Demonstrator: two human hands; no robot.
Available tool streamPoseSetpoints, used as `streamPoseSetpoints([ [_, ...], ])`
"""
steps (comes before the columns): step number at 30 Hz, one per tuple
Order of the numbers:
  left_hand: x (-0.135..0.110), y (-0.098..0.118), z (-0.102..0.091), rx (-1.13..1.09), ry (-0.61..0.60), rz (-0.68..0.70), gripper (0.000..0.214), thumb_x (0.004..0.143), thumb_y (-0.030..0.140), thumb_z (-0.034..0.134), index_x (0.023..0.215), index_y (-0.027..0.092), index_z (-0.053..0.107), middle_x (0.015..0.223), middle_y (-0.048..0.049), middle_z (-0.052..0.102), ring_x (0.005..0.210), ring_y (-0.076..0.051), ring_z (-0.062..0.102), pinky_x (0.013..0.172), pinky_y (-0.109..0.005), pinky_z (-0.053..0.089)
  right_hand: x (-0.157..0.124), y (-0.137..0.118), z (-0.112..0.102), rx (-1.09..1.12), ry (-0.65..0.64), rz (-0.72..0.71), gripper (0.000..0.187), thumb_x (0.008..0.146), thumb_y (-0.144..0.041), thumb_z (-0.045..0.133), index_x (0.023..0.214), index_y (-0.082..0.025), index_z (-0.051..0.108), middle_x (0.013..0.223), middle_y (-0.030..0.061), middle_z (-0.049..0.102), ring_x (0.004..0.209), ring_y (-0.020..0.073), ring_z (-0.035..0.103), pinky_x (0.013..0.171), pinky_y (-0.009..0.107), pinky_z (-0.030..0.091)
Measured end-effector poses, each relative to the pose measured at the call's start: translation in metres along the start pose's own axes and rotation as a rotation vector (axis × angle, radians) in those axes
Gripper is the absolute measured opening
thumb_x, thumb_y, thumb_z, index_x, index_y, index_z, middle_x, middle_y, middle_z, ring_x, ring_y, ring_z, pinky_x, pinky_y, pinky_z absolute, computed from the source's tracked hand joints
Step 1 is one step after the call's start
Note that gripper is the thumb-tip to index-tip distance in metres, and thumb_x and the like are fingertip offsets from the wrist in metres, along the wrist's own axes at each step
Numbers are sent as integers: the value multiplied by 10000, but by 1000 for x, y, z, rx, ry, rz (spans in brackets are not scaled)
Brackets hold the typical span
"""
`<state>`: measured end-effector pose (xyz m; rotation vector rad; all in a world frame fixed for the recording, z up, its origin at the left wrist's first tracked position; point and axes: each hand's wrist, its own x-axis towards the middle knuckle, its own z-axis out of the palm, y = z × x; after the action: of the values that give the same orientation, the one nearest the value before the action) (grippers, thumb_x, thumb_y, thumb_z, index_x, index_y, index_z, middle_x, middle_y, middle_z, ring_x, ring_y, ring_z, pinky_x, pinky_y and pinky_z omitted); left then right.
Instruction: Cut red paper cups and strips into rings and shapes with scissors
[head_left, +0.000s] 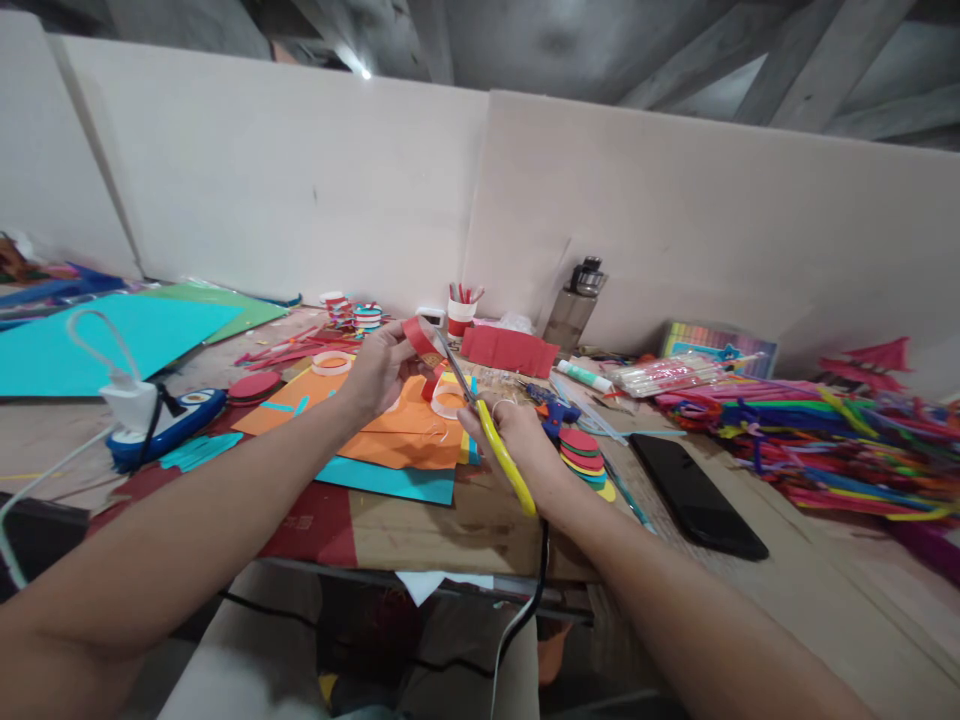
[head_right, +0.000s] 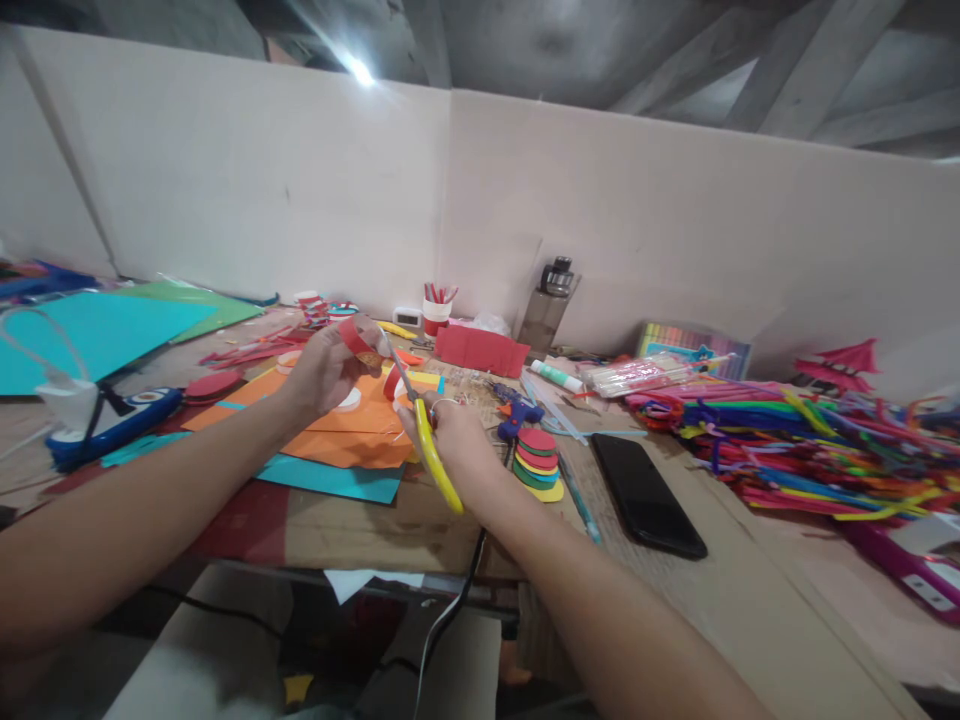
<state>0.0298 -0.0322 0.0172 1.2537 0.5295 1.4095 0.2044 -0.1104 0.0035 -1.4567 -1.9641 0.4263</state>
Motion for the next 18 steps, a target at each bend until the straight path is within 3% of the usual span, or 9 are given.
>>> streamPoseSetpoints([
  [10, 2, -12, -5, -34, -59, -49, 179, 604, 167, 725, 727, 146, 598, 665, 1, 623, 542, -82, 558, 486, -188, 454, -1, -1, -1, -4, -11, -30, 330, 879, -512, 519, 776, -198, 542, 616, -18, 519, 544, 119, 423, 530, 237, 289],
  [18, 0, -4, 0, -35, -45, -73, 202, 548, 145, 741, 669, 141, 579, 635, 12, 590, 518, -72, 531, 458, -183, 439, 0, -3, -1, -15, 13, 8, 349, 858, -506, 548, 678, -217, 471, 566, -32, 477, 521, 111, 406, 517, 237, 265],
])
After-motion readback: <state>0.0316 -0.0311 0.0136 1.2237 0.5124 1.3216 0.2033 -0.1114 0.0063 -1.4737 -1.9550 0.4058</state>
